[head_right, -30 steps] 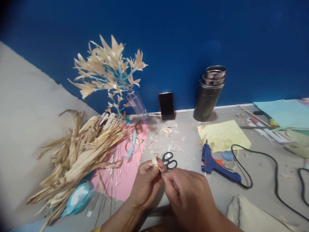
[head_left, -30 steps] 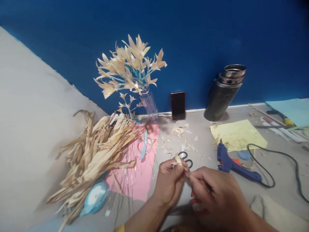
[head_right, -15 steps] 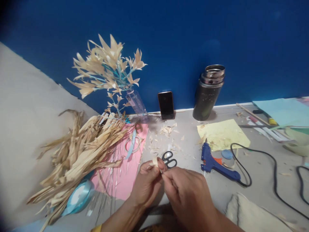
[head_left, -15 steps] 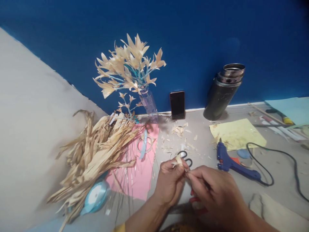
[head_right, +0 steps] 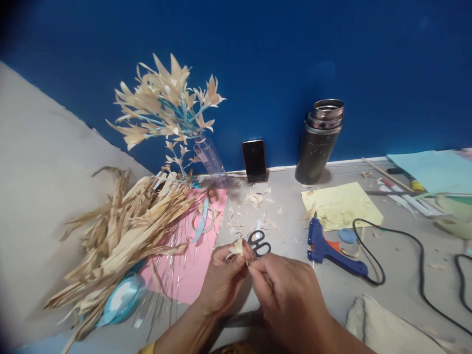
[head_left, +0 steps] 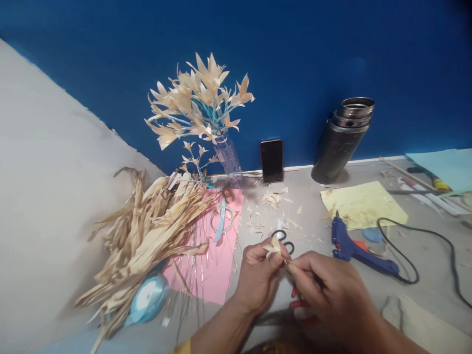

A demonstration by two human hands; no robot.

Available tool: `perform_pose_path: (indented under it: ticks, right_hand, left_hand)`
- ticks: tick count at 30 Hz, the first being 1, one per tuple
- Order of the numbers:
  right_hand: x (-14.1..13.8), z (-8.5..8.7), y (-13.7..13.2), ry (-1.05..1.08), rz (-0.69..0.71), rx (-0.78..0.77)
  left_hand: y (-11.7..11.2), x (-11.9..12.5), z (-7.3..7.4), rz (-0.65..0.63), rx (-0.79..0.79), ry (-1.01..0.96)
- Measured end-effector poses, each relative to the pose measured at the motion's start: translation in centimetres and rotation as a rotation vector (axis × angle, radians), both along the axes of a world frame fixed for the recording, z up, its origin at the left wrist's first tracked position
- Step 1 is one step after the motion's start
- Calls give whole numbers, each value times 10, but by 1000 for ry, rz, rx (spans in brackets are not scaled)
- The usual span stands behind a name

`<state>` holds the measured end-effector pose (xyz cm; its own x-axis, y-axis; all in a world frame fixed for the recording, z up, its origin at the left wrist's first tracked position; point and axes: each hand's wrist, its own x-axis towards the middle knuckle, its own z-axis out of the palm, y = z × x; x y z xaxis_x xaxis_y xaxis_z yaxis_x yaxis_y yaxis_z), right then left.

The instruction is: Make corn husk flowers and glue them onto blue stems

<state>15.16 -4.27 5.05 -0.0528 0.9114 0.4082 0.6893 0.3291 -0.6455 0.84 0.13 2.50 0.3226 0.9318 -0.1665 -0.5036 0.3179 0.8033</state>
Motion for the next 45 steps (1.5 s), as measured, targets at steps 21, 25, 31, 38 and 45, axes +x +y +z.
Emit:
perform_pose_path:
  ticks: [21,25,31,38,45]
  right_hand:
    - [2,-16,17,186,75,65]
    - [1,-14,17,178,95,101]
    - [-1,-11,15,180,82,76]
    - [-1,-8,13,217,58,6]
    - [1,-10,11,253,42,-110]
  left_hand:
    - [-2,-10,5,221,613,481]
    - [-4,-9,0,264,668,477]
    - [-5,-8,-2,291,697,449]
    - [-4,-7,-1,300,713,449]
    - [-4,-7,1,272,690,429]
